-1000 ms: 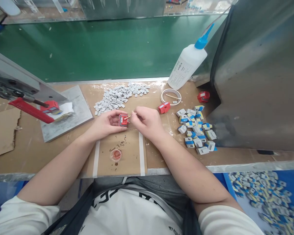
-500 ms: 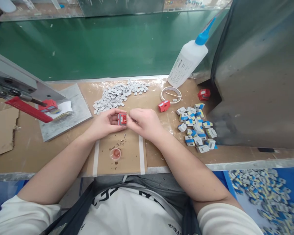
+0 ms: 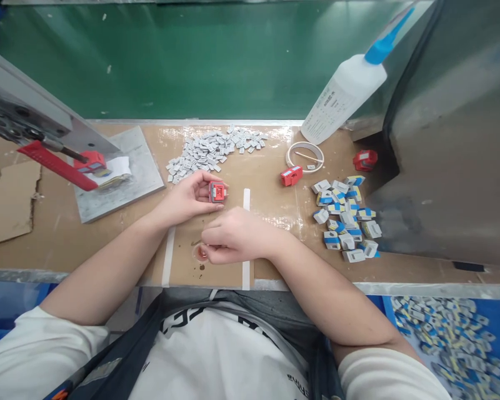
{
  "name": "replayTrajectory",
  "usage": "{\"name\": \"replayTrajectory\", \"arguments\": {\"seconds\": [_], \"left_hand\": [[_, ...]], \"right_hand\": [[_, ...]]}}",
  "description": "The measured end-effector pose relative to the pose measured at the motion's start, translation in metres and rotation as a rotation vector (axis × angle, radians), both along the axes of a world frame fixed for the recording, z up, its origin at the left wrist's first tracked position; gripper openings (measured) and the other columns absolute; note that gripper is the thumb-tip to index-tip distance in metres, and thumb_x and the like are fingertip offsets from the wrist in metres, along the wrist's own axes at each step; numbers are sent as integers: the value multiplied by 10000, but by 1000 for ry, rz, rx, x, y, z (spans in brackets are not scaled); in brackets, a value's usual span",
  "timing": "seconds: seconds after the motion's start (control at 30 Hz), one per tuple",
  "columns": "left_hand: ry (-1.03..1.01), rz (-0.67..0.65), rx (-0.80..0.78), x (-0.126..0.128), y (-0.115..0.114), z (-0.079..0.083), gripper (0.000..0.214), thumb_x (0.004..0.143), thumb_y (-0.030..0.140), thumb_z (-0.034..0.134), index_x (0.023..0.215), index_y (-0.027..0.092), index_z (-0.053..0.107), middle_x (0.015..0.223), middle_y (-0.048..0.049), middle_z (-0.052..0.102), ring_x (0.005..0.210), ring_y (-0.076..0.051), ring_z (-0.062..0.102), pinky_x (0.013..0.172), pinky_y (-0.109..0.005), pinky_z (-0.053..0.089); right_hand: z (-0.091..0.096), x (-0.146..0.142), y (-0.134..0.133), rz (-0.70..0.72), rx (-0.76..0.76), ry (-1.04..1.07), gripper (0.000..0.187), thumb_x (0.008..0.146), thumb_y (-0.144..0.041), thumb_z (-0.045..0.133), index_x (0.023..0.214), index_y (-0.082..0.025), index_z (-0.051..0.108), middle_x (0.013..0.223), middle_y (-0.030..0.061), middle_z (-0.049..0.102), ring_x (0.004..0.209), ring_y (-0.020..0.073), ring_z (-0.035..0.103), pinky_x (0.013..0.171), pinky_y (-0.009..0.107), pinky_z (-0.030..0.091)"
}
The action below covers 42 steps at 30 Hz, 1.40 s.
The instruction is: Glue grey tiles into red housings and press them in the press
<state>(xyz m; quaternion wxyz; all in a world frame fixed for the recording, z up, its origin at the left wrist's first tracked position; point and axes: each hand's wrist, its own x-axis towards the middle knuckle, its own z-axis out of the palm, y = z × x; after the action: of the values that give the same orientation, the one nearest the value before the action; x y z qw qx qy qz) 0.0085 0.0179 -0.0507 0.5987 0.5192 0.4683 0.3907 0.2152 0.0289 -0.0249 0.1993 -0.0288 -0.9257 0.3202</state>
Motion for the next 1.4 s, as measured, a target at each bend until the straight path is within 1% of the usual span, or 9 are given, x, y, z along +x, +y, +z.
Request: {"name": "replayTrajectory", "arguments": {"seconds": [0.17,0.37,0.47,0.57,0.67,0.83,0.9,1.03,1.4], "left_hand": [[2,-3,1,0,-1,0,514,738,141,887,1160,184,595,1168,-86,737,1068,-204,742,931,-359,619],[-3,-7,-4,1,-1,0,506,743,127,877,1157,182,592,1166,-86,735,1045,-190,742,920,-346,617],[-3,-5,-3,1,-1,0,501,744,137,882,1149,183,592,1158,-84,734,1049,-193,741,931,-353,616],[8,-6,-5,1,-1,0,508,740,157,894,1146,185,590,1157,-83,731,1067,-203,741,936,-360,616],[6,-13,-6,1,-1,-1,516,738,179,902,1145,191,587,1137,-74,730,1057,-201,745,917,-348,618],[-1,-31,-33,1,-2,-1,515,743,213,917,1139,198,587,1101,-64,746,1026,-200,760,918,-362,624],[5,-34,-41,1,-2,1,519,740,213,921,1137,197,588,1111,-66,748,1042,-207,762,942,-381,624],[31,-27,-45,2,-3,4,527,731,217,927,1139,194,593,1120,-71,746,1049,-215,760,950,-395,624],[39,-31,-49,3,-3,6,521,724,210,929,1116,195,587,1067,-50,746,1018,-201,761,947,-388,620]], "right_hand": [[-10,-2,-2,11,69,-64,302,957,-185,526,671,-223,437,625,-34,518,569,121,346,585,290,237],[-11,-2,-2,15,60,-70,315,962,-186,530,664,-220,434,626,-33,523,568,116,353,591,285,242],[-8,-2,-2,23,36,-26,323,951,-165,528,664,-226,394,609,-43,498,559,113,345,582,277,244],[-5,-1,1,-7,-3,38,361,950,-152,524,667,-239,320,569,-64,405,538,111,318,563,267,245],[-1,5,8,-143,-38,147,395,952,-152,530,668,-246,272,553,-75,321,508,107,290,537,264,246],[1,13,23,-634,-38,253,394,939,-217,552,643,-245,293,558,-58,299,502,107,260,523,286,229],[-1,13,27,-750,-32,265,401,927,-237,563,635,-244,288,555,-58,278,510,110,248,529,291,224],[-3,9,30,-827,-39,252,404,940,-269,544,630,-241,286,560,-51,292,519,110,264,532,288,233],[-7,7,31,-815,-55,208,415,962,-287,536,653,-240,262,573,-53,301,536,108,272,547,291,232]]}}
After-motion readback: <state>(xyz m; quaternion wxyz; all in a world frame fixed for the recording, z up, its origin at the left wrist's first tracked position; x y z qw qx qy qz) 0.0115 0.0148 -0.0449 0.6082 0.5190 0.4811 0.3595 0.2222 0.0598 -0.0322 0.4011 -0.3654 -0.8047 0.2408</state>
